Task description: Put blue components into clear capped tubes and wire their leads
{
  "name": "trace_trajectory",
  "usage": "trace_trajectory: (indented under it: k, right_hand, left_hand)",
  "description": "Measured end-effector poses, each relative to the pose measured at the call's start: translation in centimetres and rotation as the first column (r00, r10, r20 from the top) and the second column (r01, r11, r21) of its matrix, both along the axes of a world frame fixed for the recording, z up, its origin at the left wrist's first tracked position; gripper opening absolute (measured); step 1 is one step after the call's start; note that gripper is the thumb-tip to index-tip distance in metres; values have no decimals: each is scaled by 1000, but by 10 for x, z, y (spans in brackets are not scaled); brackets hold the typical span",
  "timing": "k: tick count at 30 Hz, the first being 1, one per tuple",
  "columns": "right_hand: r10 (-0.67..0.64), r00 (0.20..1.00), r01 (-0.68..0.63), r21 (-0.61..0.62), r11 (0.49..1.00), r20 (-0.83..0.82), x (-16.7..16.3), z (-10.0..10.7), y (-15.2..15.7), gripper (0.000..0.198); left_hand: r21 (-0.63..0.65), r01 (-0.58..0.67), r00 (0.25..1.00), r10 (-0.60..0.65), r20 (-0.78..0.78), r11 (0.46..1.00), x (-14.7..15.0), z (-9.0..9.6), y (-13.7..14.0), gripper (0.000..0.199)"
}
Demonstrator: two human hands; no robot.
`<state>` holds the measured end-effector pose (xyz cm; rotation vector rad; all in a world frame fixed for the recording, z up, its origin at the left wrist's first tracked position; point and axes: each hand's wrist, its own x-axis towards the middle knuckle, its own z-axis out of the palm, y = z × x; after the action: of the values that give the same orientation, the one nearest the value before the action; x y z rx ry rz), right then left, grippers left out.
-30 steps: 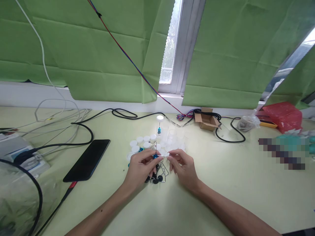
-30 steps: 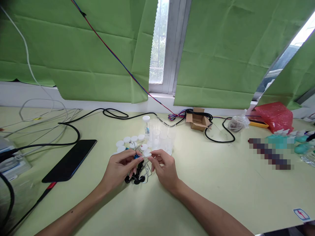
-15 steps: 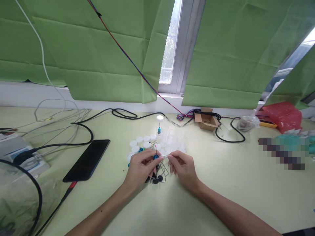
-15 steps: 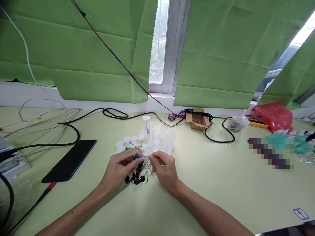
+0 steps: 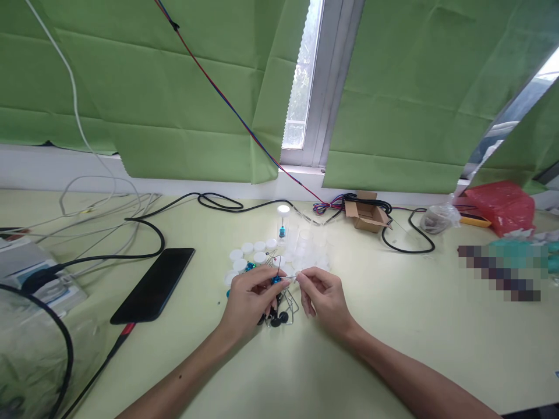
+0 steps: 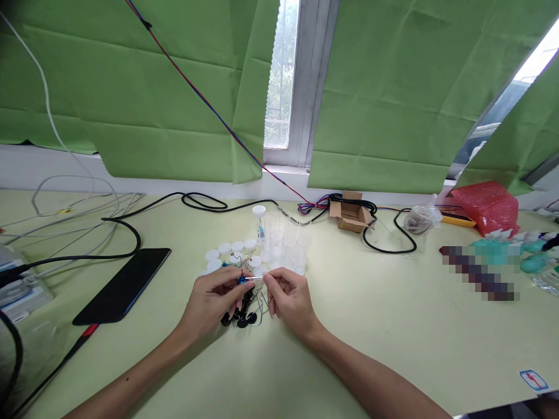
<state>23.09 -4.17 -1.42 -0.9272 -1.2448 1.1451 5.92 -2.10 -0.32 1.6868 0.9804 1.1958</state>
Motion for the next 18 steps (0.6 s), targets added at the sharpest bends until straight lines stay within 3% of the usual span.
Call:
trace_trajectory:
  k: [11,18]
  right_hand:
    - [76,994,-85,-108,991,-83,3,-2,2,32]
    - [72,994,-81,-111,991,-79,1,-3,3,34]
  left_hand:
    - [29,-6,999,7,-39,1000,0,0,1,18]
    - [-35,-24,1000,23,-19,999,2,3,0,20]
